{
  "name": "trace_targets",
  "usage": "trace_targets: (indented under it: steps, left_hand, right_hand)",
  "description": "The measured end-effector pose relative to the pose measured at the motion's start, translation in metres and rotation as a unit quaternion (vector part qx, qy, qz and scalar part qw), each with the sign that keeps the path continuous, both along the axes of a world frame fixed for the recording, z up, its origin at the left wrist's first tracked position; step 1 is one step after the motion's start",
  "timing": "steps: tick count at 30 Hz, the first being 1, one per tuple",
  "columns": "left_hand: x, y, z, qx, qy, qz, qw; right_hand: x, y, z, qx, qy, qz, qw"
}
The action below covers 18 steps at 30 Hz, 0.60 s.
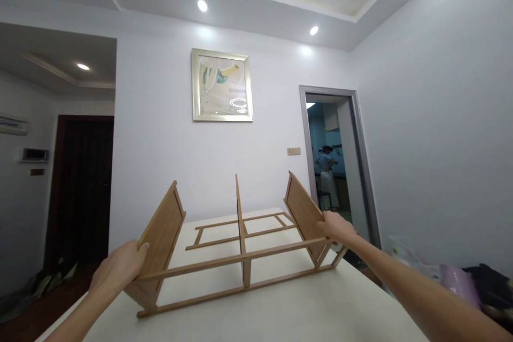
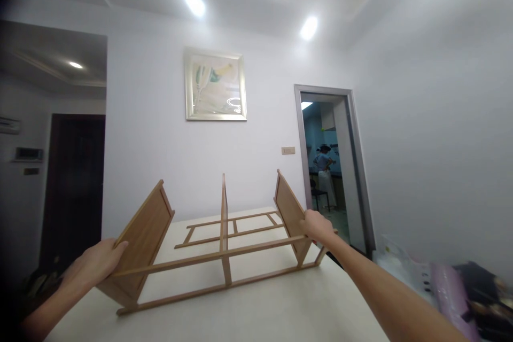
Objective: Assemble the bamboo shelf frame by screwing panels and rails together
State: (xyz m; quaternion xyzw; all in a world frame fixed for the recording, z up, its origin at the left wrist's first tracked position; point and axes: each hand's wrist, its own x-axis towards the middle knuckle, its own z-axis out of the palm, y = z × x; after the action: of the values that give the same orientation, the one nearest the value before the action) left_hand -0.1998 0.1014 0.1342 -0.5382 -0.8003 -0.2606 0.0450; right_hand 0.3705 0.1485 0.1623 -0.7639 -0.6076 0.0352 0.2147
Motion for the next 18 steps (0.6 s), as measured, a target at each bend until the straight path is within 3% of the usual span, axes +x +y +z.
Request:
trace_targets:
  steps: [6,11,18]
  left_hand:
    - [0.009,-0.032,-0.046,0.065,-0.02,0.02,0.998]
    - [0.009,-0.039,-0.093,0.117,-0.036,0.018,0.992]
    - [0.009,-0.04,-0.122,0.128,-0.095,0.022,0.987]
  right_hand:
    - [-0.005,-0.012,-0.047,0.077,-0.017,-0.015,0.997]
    - [-0.005,-0.02,-0.082,0.102,-0.016,-0.029,0.994]
    - [-0.009,-0.02,-0.12,0.112,0.015,-0.052,0.992]
